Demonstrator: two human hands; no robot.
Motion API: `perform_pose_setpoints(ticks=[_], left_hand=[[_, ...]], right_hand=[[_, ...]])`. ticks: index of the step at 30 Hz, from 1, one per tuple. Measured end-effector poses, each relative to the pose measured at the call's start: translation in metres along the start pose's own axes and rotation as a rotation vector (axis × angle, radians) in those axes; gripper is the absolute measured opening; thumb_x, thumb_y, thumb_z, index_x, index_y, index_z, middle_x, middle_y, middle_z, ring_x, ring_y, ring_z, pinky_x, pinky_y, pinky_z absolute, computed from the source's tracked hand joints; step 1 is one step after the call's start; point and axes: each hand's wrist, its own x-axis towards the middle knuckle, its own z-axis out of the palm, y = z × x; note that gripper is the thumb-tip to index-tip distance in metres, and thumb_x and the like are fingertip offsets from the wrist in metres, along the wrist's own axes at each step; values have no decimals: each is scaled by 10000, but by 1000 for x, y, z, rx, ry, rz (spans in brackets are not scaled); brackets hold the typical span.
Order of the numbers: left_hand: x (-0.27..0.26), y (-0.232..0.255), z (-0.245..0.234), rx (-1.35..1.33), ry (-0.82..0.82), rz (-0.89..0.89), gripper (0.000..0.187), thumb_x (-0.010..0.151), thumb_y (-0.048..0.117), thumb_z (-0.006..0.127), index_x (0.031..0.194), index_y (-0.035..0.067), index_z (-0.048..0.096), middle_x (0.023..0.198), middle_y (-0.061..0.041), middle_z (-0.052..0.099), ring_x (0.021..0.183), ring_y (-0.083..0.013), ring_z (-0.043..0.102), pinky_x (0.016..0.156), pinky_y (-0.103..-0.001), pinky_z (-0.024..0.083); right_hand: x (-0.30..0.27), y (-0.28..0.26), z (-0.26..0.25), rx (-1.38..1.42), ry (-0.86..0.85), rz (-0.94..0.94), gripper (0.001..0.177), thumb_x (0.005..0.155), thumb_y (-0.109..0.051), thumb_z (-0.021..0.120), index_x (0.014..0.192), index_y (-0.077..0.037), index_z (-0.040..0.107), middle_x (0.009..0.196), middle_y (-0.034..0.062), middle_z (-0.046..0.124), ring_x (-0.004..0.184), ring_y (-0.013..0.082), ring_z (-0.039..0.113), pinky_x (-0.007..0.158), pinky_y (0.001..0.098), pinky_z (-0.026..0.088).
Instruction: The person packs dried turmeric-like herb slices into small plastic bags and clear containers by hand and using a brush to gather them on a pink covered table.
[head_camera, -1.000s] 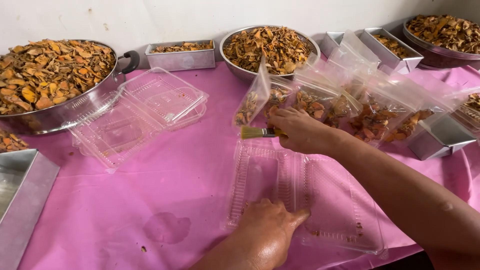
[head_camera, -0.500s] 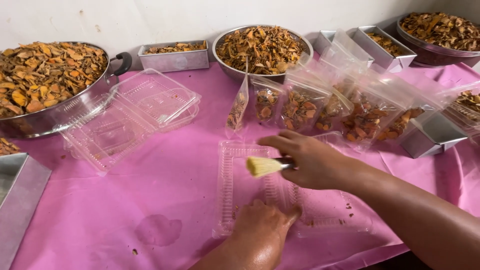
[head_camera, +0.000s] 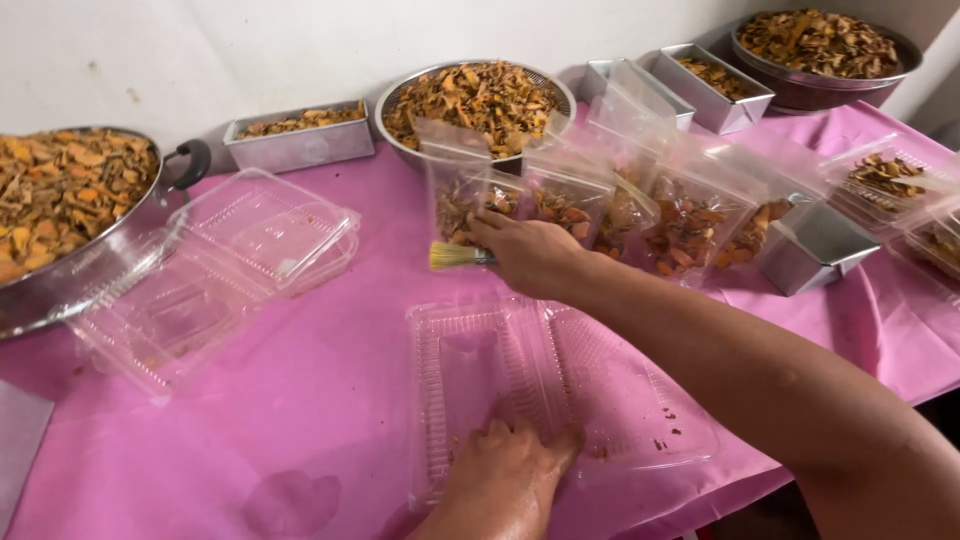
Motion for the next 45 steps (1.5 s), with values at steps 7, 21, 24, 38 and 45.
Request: perform_pose_setpoints(ticks=[7, 21, 24, 38, 45], left_hand=[[0, 6, -24, -24, -155, -81, 875, 741, 214, 730, 1528, 264, 350, 1143, -231, 552, 1057, -430, 543, 813, -567, 504], [-19, -1, -38, -111, -129, -170, 589, 927, 92, 474, 1502, 209, 425, 1287, -132, 593, 1152, -347, 588, 896, -514, 500], [-13, -1, -23, -40, -68, -208, 550, 890, 32, 459, 1403, 226, 494, 1189, -160, 630, 1130, -395, 600, 868, -561, 541], [15, -17, 25, 150, 106, -220, 394, 847, 207, 570, 1231, 290, 564, 1021, -122, 612, 928, -368, 649, 767, -555, 563], [9, -7, 42, 450, 712, -88, 68, 784, 132, 682, 800, 195, 662, 702, -61, 581, 523, -265, 642, 463, -451, 555]], right_hand=[[-48, -1, -14, -25, -60, -37, 590, 1025, -358, 411, 1597, -343, 267, 1606, 40, 374, 1071, 420, 682, 772, 634, 572], [-160, 30, 24, 216, -194, 119, 577, 940, -91, 557, 1478, -282, 474, 1211, 22, 589, 986, 227, 695, 844, 433, 520], [-156, 55, 56, 215, 77, -57, 639, 886, -79, 653, 1488, -199, 476, 1113, 83, 593, 1038, 301, 638, 935, 470, 456], [-167, 31, 39, 574, 419, -117, 454, 905, 50, 530, 1341, -31, 628, 1104, 141, 691, 896, 281, 701, 782, 390, 597], [-209, 68, 50, 576, 589, 135, 532, 867, -9, 640, 1370, -180, 658, 1298, 45, 733, 838, 175, 716, 707, 322, 592]])
